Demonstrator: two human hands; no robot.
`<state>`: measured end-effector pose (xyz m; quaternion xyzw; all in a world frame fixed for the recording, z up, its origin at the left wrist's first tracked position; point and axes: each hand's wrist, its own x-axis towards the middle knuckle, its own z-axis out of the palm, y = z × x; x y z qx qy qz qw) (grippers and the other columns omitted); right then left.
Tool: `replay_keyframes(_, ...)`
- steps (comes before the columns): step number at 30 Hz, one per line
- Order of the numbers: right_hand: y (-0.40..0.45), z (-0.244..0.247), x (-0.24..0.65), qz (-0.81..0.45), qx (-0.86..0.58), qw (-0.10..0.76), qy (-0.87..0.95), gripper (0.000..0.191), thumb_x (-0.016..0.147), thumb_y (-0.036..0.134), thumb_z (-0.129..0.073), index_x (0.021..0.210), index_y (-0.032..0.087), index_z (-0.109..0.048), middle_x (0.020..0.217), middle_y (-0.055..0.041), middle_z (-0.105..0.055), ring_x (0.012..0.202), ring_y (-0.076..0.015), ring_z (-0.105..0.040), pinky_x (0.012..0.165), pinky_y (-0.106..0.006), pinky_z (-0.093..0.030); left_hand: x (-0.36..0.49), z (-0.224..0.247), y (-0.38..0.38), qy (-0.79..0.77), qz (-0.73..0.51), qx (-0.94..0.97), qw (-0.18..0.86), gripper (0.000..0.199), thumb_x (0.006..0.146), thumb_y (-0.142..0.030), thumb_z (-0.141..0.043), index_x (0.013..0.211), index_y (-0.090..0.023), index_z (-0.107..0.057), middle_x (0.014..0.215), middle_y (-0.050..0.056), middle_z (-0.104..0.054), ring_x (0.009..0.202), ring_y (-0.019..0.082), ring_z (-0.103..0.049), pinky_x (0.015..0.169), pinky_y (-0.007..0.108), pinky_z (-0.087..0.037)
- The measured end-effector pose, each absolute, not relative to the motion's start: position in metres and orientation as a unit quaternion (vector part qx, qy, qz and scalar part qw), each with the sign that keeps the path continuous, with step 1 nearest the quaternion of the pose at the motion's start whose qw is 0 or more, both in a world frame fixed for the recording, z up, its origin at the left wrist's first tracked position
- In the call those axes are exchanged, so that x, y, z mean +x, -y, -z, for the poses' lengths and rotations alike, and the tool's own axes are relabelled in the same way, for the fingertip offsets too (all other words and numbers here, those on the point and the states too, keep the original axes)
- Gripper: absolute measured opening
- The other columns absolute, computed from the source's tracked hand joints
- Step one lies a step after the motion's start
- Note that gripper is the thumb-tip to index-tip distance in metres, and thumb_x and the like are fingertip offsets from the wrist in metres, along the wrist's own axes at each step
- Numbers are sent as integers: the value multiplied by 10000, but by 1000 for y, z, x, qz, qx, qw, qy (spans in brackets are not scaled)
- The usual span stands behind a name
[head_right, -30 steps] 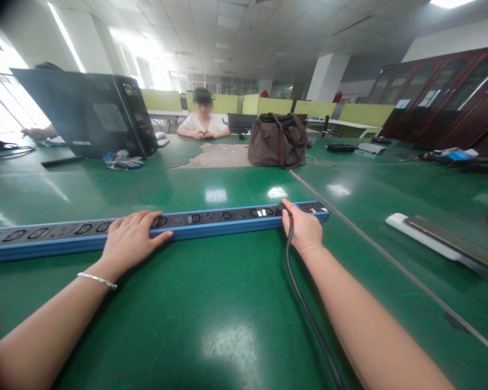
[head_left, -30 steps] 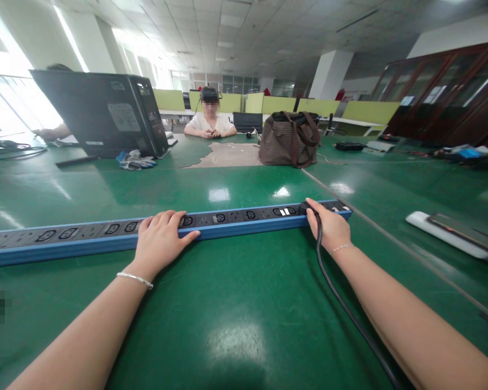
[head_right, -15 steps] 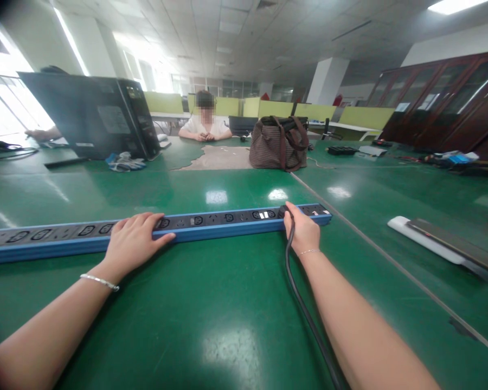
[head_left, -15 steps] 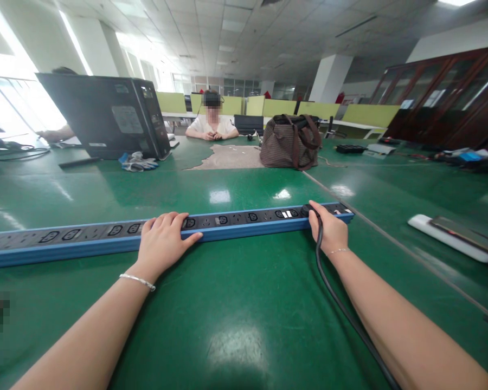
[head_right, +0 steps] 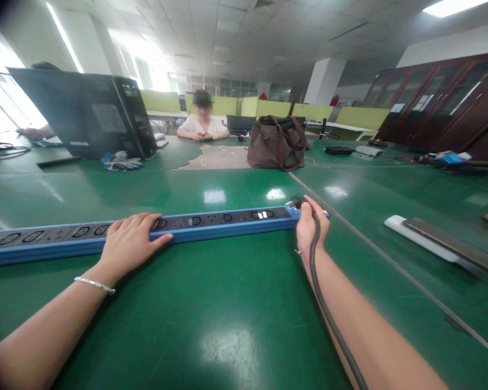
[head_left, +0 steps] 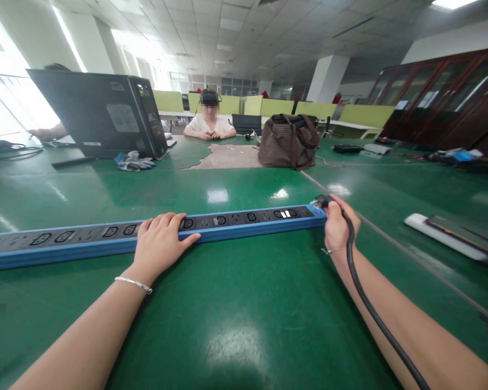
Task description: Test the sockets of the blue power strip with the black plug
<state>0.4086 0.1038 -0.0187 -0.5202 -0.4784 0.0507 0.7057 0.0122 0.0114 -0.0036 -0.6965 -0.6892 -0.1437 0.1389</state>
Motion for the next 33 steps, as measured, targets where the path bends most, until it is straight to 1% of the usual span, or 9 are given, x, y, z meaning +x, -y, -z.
replay_keyframes(2, -100, 17, 404, -32, -536, 702, 467, 378, 791, 410, -527, 1015, 142, -675, 935, -76, -686, 850, -222, -641, 830, -419, -497, 12, 4, -11, 690, 144, -696, 139, 615, 800, -621, -387, 1233, -196, -494, 1221, 128, -566, 1143, 295, -476, 983, 470, -272)
replay_keyframes(5, -88, 8, 387, -4, -557, 651, 517, 365, 815, 394, -497, 1000, 138, -680, 955, -92, -695, 907, -224, -633, 879, -413, -474, 12, 3, -11, 688, 144, -698, 138, 613, 801, -619, -386, 1233, -199, -495, 1224, 130, -564, 1145, 295, -474, 981, 472, -274)
replay_keyframes(8, -76, 0, 358, -19, -549, 574, 607, 394, 836, 425, -470, 1027, 145, -671, 1021, -110, -686, 970, -231, -621, 899, -385, -464, 13, 3, -11, 688, 146, -698, 136, 621, 800, -620, -386, 1233, -189, -498, 1223, 135, -564, 1143, 300, -473, 980, 477, -273)
replay_keyframes(13, -67, 0, 319, -64, -537, 489, 685, 386, 860, 426, -449, 1104, 196, -639, 1051, -67, -687, 956, -215, -633, 862, -340, -489, 14, 2, -11, 690, 153, -696, 129, 614, 792, -615, -404, 1236, -201, -500, 1220, 132, -569, 1141, 300, -474, 981, 470, -269)
replay_keyframes(16, -64, -1, 311, -47, -551, 449, 702, 358, 869, 389, -450, 1137, 224, -622, 1066, -53, -684, 953, -210, -639, 859, -323, -489, 14, 3, -11, 688, 154, -696, 134, 611, 794, -616, -403, 1232, -202, -500, 1223, 128, -567, 1143, 296, -475, 981, 461, -271)
replay_keyframes(20, -62, -4, 310, -12, -558, 415, 718, 364, 883, 359, -427, 1169, 221, -605, 1095, -54, -674, 951, -212, -641, 847, -322, -492, 15, 3, -10, 688, 153, -695, 141, 615, 792, -625, -396, 1227, -203, -503, 1223, 125, -566, 1146, 297, -473, 980, 456, -276)
replay_keyframes(25, -66, -5, 308, 23, -582, 378, 719, 352, 882, 352, -426, 1146, 229, -624, 994, -52, -706, 853, -213, -666, 773, -312, -506, 15, 3, -9, 687, 152, -696, 145, 604, 798, -614, -397, 1218, -194, -510, 1219, 126, -569, 1140, 296, -476, 972, 457, -280)
replay_keyframes(30, -67, -8, 307, 83, -591, 322, 735, 352, 884, 340, -414, 1131, 228, -638, 812, -53, -721, 739, -209, -668, 693, -294, -499, 15, 2, -10, 688, 153, -695, 143, 610, 792, -621, -400, 1218, -199, -511, 1213, 124, -573, 1137, 299, -478, 968, 456, -282)
replay_keyframes(33, -67, -10, 306, 110, -587, 298, 744, 356, 887, 333, -406, 1130, 223, -641, 787, -57, -718, 719, -207, -663, 683, -289, -489, 15, 2, -10, 689, 152, -694, 142, 612, 792, -620, -400, 1219, -196, -511, 1215, 125, -571, 1140, 298, -477, 968, 456, -282)
